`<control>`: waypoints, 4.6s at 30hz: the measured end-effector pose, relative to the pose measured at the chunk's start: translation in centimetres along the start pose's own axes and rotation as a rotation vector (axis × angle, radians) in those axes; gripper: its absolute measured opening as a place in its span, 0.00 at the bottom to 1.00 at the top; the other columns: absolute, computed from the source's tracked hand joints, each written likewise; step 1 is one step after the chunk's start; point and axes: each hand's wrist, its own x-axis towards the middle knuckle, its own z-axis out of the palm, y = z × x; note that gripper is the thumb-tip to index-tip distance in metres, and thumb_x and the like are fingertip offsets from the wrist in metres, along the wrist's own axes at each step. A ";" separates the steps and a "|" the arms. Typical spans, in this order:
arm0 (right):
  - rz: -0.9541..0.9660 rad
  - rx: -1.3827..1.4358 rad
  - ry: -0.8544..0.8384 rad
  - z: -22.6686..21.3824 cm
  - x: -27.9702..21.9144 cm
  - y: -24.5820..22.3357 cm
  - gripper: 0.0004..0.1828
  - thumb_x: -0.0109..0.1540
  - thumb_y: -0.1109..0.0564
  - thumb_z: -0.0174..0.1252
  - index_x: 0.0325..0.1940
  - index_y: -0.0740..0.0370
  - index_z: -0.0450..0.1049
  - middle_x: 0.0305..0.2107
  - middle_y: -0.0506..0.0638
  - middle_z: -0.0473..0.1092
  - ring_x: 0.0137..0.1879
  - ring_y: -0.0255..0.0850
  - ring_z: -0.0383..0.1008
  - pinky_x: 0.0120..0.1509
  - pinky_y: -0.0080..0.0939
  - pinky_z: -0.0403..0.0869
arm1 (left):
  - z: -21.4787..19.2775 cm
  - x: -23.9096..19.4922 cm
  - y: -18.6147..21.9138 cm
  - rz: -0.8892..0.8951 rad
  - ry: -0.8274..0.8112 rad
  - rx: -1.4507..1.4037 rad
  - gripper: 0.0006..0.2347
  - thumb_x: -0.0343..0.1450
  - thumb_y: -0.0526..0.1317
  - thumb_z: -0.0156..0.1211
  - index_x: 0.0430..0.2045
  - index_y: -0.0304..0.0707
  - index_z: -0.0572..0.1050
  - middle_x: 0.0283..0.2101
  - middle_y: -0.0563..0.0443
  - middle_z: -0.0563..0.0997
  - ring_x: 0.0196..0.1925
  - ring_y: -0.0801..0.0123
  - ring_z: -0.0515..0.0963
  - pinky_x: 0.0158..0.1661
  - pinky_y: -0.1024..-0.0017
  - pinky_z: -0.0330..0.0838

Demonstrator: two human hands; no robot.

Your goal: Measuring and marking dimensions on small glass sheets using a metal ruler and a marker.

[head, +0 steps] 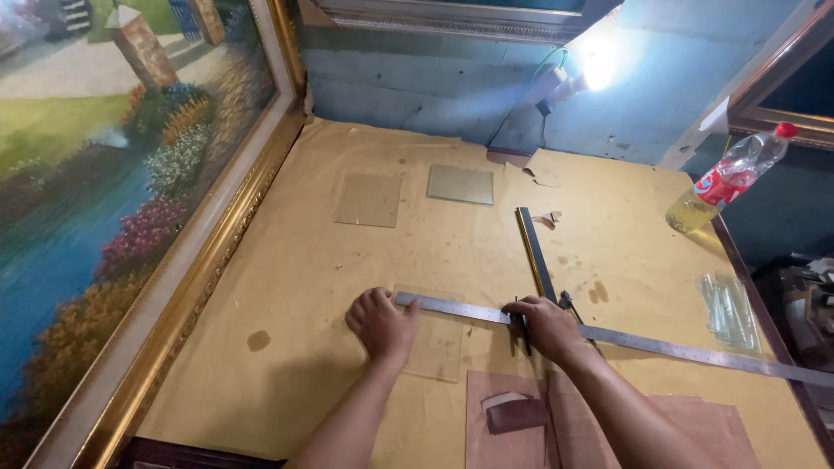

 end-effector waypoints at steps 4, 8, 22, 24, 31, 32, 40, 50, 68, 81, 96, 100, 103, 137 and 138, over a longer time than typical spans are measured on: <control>-0.026 0.048 -0.025 -1.0 0.2 -1.0 0.14 0.48 0.48 0.58 0.38 0.39 0.71 0.35 0.41 0.71 0.46 0.42 0.70 0.43 0.45 0.74 | -0.2 0.3 1.2 -0.056 0.047 0.015 0.26 0.44 0.61 0.62 0.22 0.44 0.64 0.34 0.50 0.68 0.44 0.56 0.66 0.45 0.56 0.58; 0.010 0.078 -0.064 -0.5 0.8 -0.7 0.15 0.49 0.51 0.59 0.40 0.39 0.72 0.33 0.41 0.72 0.46 0.42 0.71 0.45 0.47 0.74 | -0.9 0.0 1.5 0.025 0.113 0.053 0.27 0.43 0.59 0.63 0.22 0.40 0.62 0.34 0.46 0.65 0.44 0.51 0.65 0.47 0.53 0.55; 0.359 1.313 0.029 1.1 4.8 -7.8 0.15 0.59 0.57 0.47 0.48 0.63 0.68 0.28 0.55 0.71 0.28 0.39 0.71 0.28 0.32 0.70 | -0.7 0.1 1.5 0.052 0.181 0.067 0.28 0.41 0.59 0.63 0.20 0.39 0.60 0.33 0.46 0.64 0.43 0.50 0.65 0.45 0.53 0.56; 0.412 1.324 0.028 2.4 5.2 -7.6 0.12 0.59 0.56 0.51 0.44 0.61 0.72 0.24 0.57 0.70 0.23 0.38 0.67 0.22 0.32 0.69 | -1.1 0.2 1.5 0.074 0.179 0.047 0.29 0.40 0.59 0.64 0.20 0.40 0.61 0.33 0.45 0.65 0.42 0.50 0.65 0.45 0.52 0.57; 0.411 0.889 0.006 0.8 3.8 -9.5 0.09 0.54 0.52 0.55 0.38 0.46 0.75 0.23 0.44 0.72 0.33 0.35 0.72 0.39 0.35 0.71 | -1.3 0.3 1.6 0.053 0.159 0.045 0.28 0.40 0.59 0.64 0.20 0.40 0.61 0.33 0.47 0.65 0.42 0.51 0.66 0.42 0.54 0.58; 0.364 0.824 0.013 1.4 3.9 -9.2 0.08 0.53 0.52 0.55 0.36 0.48 0.75 0.24 0.48 0.72 0.35 0.39 0.72 0.41 0.38 0.70 | -1.3 0.3 1.6 0.057 0.167 0.038 0.28 0.39 0.59 0.64 0.20 0.40 0.61 0.33 0.46 0.65 0.42 0.50 0.66 0.42 0.54 0.58; 0.254 0.725 0.061 3.5 4.5 -7.6 0.07 0.53 0.54 0.55 0.34 0.52 0.73 0.24 0.53 0.72 0.38 0.46 0.73 0.43 0.43 0.70 | -1.3 0.3 1.7 0.070 0.192 0.036 0.28 0.39 0.58 0.64 0.19 0.39 0.61 0.32 0.45 0.66 0.42 0.50 0.66 0.43 0.53 0.58; 0.251 0.788 0.047 1.0 3.6 -9.4 0.07 0.51 0.55 0.55 0.33 0.53 0.73 0.23 0.54 0.72 0.37 0.47 0.73 0.42 0.44 0.70 | -1.6 0.3 1.8 0.076 0.210 0.024 0.27 0.38 0.57 0.65 0.18 0.40 0.61 0.31 0.46 0.66 0.39 0.50 0.67 0.39 0.54 0.59; 0.238 0.753 0.100 4.3 5.0 -7.3 0.07 0.52 0.55 0.54 0.33 0.54 0.72 0.25 0.57 0.72 0.39 0.51 0.72 0.43 0.47 0.69 | -1.0 0.3 1.6 0.059 0.205 0.033 0.28 0.38 0.58 0.64 0.19 0.40 0.61 0.32 0.46 0.66 0.41 0.50 0.66 0.42 0.53 0.59; 0.407 0.504 0.106 -0.2 2.6 -4.4 0.12 0.56 0.50 0.44 0.40 0.35 0.70 0.26 0.38 0.74 0.44 0.42 0.71 0.47 0.46 0.68 | -1.4 0.1 1.6 0.003 0.137 -0.081 0.26 0.41 0.55 0.65 0.23 0.41 0.63 0.36 0.49 0.67 0.45 0.52 0.66 0.46 0.49 0.57; -0.204 0.057 -0.029 -0.8 -2.5 -0.5 0.14 0.56 0.49 0.51 0.46 0.45 0.65 0.34 0.44 0.66 0.39 0.40 0.70 0.34 0.43 0.74 | -12.1 2.7 7.0 -0.761 -0.296 -1.371 0.10 0.63 0.32 0.56 0.35 0.30 0.73 0.35 0.43 0.80 0.26 0.69 0.76 0.32 0.77 0.75; -0.272 0.061 -0.086 -3.0 -4.3 -2.7 0.14 0.54 0.48 0.55 0.43 0.43 0.70 0.30 0.42 0.68 0.33 0.38 0.70 0.29 0.42 0.73 | -10.6 2.1 6.9 -0.950 -0.428 -1.562 0.12 0.63 0.28 0.52 0.39 0.37 0.72 0.40 0.45 0.79 0.14 0.79 0.61 0.20 0.84 0.62; -0.193 0.063 -0.205 -3.1 -5.7 -3.4 0.15 0.49 0.45 0.58 0.40 0.35 0.72 0.33 0.39 0.70 0.37 0.39 0.71 0.36 0.43 0.70 | -11.8 1.3 7.4 -1.054 -0.589 -1.539 0.15 0.64 0.28 0.48 0.44 0.36 0.70 0.46 0.47 0.77 0.17 0.80 0.61 0.22 0.83 0.64; 0.511 0.051 -0.043 -1.0 -1.1 1.7 0.28 0.52 0.57 0.52 0.57 0.54 0.59 0.37 0.59 0.68 0.43 0.54 0.70 0.40 0.52 0.71 | -7.1 3.5 4.2 0.744 -1.049 0.307 0.28 0.65 0.61 0.22 0.60 0.60 0.38 0.66 0.50 0.33 0.66 0.50 0.30 0.61 0.57 0.25; 0.542 0.050 -0.034 -0.1 -0.4 2.7 0.31 0.49 0.58 0.54 0.57 0.54 0.60 0.39 0.59 0.67 0.45 0.55 0.71 0.43 0.51 0.74 | -6.6 3.8 4.6 0.767 -1.010 0.310 0.27 0.66 0.61 0.22 0.60 0.59 0.41 0.66 0.47 0.38 0.66 0.47 0.35 0.62 0.54 0.30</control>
